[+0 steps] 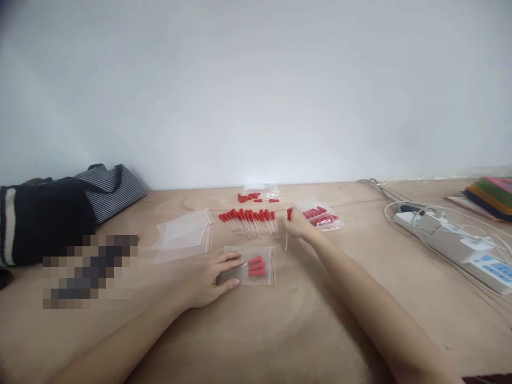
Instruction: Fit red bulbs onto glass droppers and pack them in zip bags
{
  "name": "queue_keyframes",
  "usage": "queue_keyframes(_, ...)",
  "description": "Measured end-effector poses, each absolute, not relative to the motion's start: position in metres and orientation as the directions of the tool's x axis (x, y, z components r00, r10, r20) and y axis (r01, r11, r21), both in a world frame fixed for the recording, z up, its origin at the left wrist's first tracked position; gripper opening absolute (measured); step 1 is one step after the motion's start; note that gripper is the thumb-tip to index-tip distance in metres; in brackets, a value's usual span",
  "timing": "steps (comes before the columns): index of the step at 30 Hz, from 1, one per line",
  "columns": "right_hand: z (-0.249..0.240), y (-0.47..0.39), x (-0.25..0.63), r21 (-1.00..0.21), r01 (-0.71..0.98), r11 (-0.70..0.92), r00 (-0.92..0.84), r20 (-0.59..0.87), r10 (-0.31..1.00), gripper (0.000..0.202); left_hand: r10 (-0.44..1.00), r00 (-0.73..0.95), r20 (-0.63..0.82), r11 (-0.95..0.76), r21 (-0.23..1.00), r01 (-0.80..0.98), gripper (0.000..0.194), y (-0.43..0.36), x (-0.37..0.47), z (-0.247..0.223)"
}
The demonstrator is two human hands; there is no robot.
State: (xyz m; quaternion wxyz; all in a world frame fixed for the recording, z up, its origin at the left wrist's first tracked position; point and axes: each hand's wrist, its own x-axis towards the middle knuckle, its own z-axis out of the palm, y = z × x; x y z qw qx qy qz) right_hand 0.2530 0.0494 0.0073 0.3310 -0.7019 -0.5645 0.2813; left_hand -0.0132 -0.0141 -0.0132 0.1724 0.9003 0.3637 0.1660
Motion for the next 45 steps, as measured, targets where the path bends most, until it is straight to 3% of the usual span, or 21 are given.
queue_keyframes(3,0.000,0.016,0.257,-0.931,0.363,-0.031,0.139,0.021,0.990,0.056,0.721,0.676,0.149,-0.665,0.422,0.616,0.039,-0.015,-0.012,-0.012)
queue_keyframes(6,-0.014,-0.004,0.252,-0.992,0.118,0.034,0.252,0.063,0.966,0.053,0.729,0.677,0.098,-0.653,0.397,0.645,0.039,-0.016,-0.012,-0.010)
queue_keyframes(10,-0.029,-0.011,0.239,-0.985,-0.168,0.024,0.385,-0.043,0.922,0.042,0.721,0.690,0.068,-0.658,0.378,0.651,0.039,-0.017,-0.012,-0.008)
queue_keyframes(15,-0.033,-0.015,0.226,-0.946,-0.323,0.019,0.322,-0.091,0.942,0.034,0.720,0.693,0.045,-0.658,0.361,0.661,0.038,-0.017,-0.011,-0.006)
queue_keyframes(18,-0.032,-0.020,0.222,-0.957,-0.288,0.024,0.248,-0.050,0.967,0.031,0.722,0.691,0.044,-0.660,0.344,0.668,0.039,-0.018,-0.010,-0.005)
queue_keyframes(23,-0.031,-0.023,0.217,-0.996,-0.080,0.040,0.210,0.022,0.978,0.036,0.718,0.694,0.054,-0.665,0.348,0.661,0.041,-0.020,-0.008,-0.002)
queue_keyframes(28,-0.027,-0.022,0.215,-0.997,-0.074,-0.005,0.182,-0.019,0.983,0.039,0.745,0.664,0.064,-0.630,0.394,0.670,0.056,-0.022,-0.007,0.000)
queue_keyframes(35,-0.026,-0.020,0.213,-0.987,-0.147,-0.058,-0.010,-0.057,0.998,0.036,0.735,0.677,0.040,-0.637,0.382,0.669,0.057,-0.019,-0.009,-0.005)
queue_keyframes(45,-0.038,-0.009,0.196,-0.996,0.087,-0.016,-0.052,-0.021,0.998,0.019,0.744,0.667,0.029,-0.626,0.378,0.682,0.057,-0.021,-0.007,-0.002)
